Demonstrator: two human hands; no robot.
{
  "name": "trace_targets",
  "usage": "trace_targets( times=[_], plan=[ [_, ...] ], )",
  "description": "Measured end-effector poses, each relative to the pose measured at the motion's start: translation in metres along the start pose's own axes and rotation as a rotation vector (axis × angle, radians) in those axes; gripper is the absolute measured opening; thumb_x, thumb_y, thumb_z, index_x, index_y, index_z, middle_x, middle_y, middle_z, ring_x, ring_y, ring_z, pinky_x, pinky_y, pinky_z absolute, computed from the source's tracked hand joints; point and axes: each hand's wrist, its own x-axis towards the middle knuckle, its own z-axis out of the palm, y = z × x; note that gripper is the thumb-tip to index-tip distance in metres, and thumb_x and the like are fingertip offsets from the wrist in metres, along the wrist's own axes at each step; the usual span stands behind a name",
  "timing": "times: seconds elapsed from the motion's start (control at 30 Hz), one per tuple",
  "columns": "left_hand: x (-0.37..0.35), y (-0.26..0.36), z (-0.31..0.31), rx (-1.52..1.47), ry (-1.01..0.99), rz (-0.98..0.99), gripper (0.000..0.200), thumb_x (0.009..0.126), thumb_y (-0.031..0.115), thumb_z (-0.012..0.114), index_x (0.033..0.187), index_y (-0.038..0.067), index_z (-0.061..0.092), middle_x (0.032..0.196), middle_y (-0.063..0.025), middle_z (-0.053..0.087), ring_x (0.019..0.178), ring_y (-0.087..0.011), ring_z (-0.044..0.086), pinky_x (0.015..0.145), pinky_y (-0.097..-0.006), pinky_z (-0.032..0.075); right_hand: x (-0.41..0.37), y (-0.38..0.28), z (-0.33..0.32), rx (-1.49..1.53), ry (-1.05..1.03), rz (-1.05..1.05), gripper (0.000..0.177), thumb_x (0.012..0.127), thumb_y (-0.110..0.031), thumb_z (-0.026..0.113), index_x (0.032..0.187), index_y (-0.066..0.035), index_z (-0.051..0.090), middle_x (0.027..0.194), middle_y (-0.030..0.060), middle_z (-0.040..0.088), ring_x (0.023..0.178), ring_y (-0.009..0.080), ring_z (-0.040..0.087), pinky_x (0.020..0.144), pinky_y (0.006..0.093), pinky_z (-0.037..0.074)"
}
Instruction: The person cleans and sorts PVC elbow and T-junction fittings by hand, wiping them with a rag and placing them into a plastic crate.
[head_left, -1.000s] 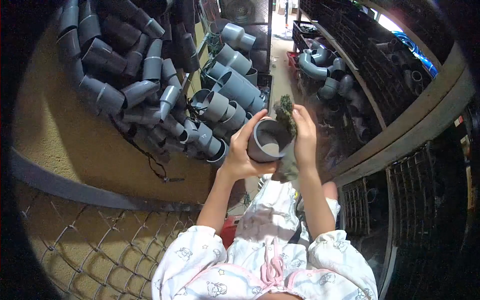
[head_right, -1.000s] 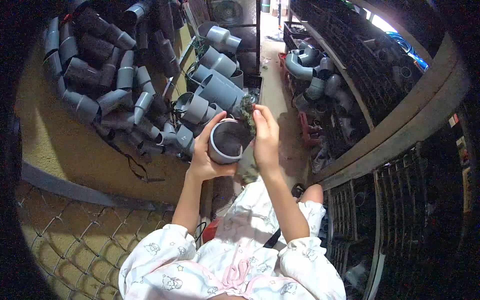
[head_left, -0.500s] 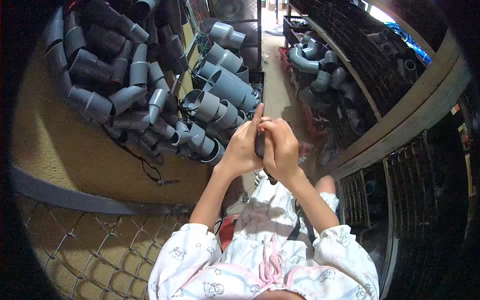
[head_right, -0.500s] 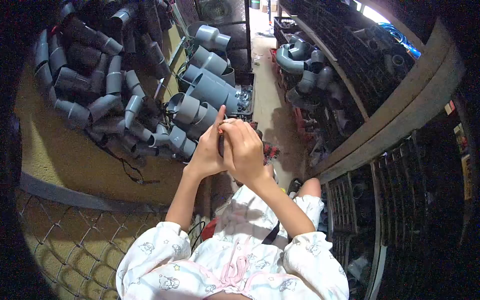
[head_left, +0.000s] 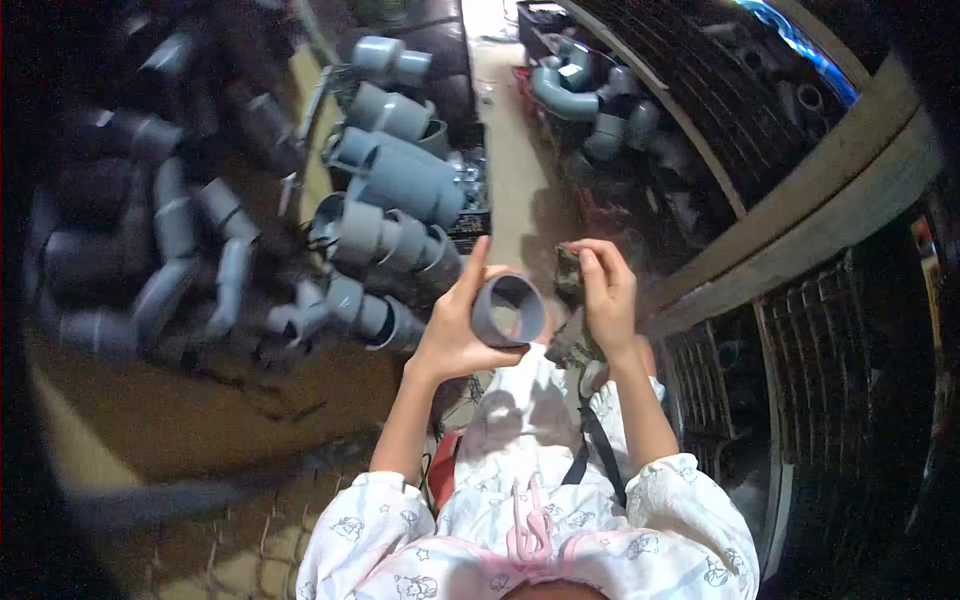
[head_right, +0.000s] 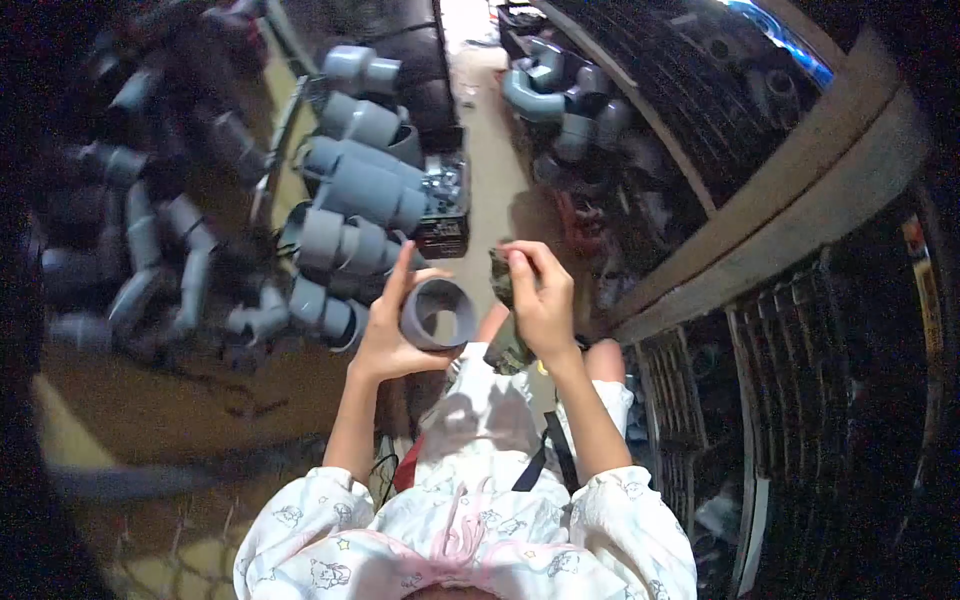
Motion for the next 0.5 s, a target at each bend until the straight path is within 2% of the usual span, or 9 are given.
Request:
trace_targets(
  times=[0.1,0.2,0.27,0.33,0.4,0.47,0.5],
  plan=[
    [0.025,-0.023,0.022,-0.139,0.038,-0.100,0.113,0.041,0.015,0.080,0.134,0.005,0.015,0.106,-0.0124,0.053,0.097,-0.0188,0.052,0.086,-0.0306,0.039,0.005,0.040,-0.044,-0.049,0.025,0.183,0.015,0.081,-0.010,0.053,0.089,0.002,0.055,0.085,0.0070,0.059,0.082,0.0117,0.053,0.075,0.0249,0.041],
    [0.059,-0.056,0.059,-0.286,0.059,-0.143,0.108,0.044,0.014,0.078,0.133,0.004,0.017,0.109,-0.0130,0.050,0.099,-0.0192,0.051,0.087,-0.0306,0.039,0.013,0.069,-0.070,-0.055,-0.147,0.299,0.020,0.079,-0.012,0.056,0.094,0.002,0.054,0.090,0.0070,0.058,0.086,0.0120,0.052,0.079,0.0256,0.040],
    [0.086,-0.081,0.089,-0.415,0.056,-0.198,0.103,0.048,0.014,0.078,0.132,0.002,0.019,0.110,-0.0133,0.047,0.100,-0.0205,0.049,0.088,-0.0321,0.038,0.024,0.093,-0.084,-0.060,-0.322,0.390,0.042,0.072,-0.020,0.065,0.106,0.000,0.051,0.097,0.0084,0.055,0.092,0.0155,0.049,0.084,0.0284,0.038],
    [0.117,-0.104,0.120,-0.467,0.027,-0.233,0.102,0.048,0.014,0.078,0.131,0.001,0.020,0.112,-0.0143,0.047,0.101,-0.0208,0.049,0.089,-0.0324,0.037,0.038,0.120,-0.092,-0.021,-0.392,0.382,0.054,0.069,-0.026,0.068,0.111,-0.001,0.047,0.103,0.0097,0.051,0.096,0.0170,0.047,0.086,0.0292,0.036],
    [0.147,-0.123,0.153,-0.536,-0.019,-0.290,0.100,0.049,0.014,0.079,0.130,0.000,0.022,0.114,-0.0147,0.046,0.103,-0.0213,0.048,0.089,-0.0323,0.037,0.049,0.155,-0.102,0.046,-0.349,0.461,0.070,0.062,-0.026,0.074,0.119,-0.002,0.040,0.110,0.0099,0.047,0.105,0.0180,0.043,0.088,0.0294,0.033],
    [0.174,-0.139,0.187,-0.645,-0.039,-0.368,0.099,0.049,0.013,0.079,0.130,0.001,0.023,0.115,-0.0140,0.046,0.103,-0.0210,0.048,0.089,-0.0320,0.037,0.063,0.181,-0.113,0.169,-0.232,0.572,0.074,0.060,-0.021,0.075,0.121,-0.003,0.037,0.112,0.0081,0.047,0.108,0.0179,0.042,0.090,0.0292,0.032],
    [0.185,-0.148,0.202,-0.685,-0.064,-0.368,0.099,0.049,0.013,0.079,0.130,0.001,0.024,0.115,-0.0138,0.046,0.104,-0.0201,0.047,0.089,-0.0317,0.037,0.068,0.194,-0.124,0.131,-0.212,0.583,0.074,0.059,-0.019,0.075,0.121,-0.003,0.037,0.112,0.0074,0.047,0.108,0.0174,0.042,0.091,0.0293,0.031]
  ],
)
